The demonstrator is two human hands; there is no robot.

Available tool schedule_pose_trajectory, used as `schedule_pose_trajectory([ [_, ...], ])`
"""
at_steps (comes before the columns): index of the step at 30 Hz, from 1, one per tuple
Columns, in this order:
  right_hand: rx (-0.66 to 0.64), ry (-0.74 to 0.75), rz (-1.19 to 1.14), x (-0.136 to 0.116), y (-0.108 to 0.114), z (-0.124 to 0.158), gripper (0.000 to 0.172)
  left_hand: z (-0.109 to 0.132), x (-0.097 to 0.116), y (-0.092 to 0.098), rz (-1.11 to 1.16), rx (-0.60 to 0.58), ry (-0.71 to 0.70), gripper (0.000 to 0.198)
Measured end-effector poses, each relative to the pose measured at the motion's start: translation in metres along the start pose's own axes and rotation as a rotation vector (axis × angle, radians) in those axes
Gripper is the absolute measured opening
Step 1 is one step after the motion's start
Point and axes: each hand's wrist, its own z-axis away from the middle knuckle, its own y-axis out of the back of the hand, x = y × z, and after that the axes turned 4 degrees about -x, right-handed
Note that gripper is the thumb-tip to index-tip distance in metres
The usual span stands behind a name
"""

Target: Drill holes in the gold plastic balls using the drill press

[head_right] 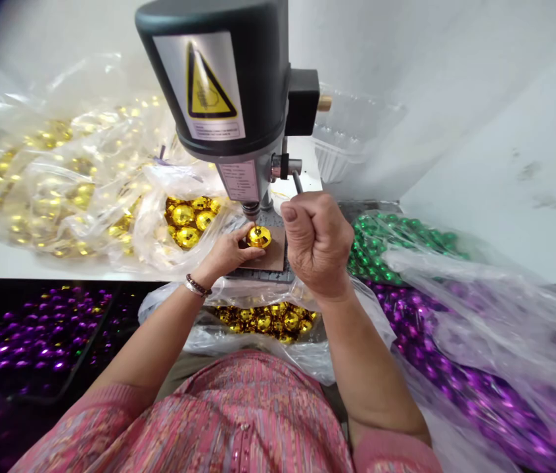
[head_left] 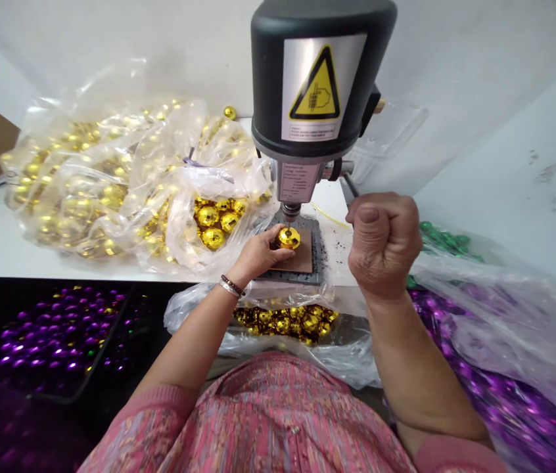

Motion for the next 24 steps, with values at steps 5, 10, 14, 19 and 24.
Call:
schedule_pose_trajectory([
  [5,0.032,0.018,0.022,0.003,-0.003,0.004,0.012,0.0,-0.001,-0.001,0.014,0.009,-0.03,0.069],
  [10,0.025,0.039,0.02,0.011,-0.009,0.021,0.012,0.001,-0.002,-0.001,0.018,0.014,-0.039,0.067],
  [14,0.075,0.03,0.017,0.01,-0.012,0.023,0.015,0.0,-0.003,-0.002,0.047,0.007,-0.027,0.068],
  [19,0.138,-0.041,0.019,-0.009,-0.008,-0.032,0.029,0.001,-0.009,-0.005,0.117,-0.006,-0.064,0.066],
  [24,0.125,-0.229,-0.064,-0.015,-0.011,-0.072,0.041,0.007,-0.013,-0.007,0.215,-0.016,-0.106,0.064],
])
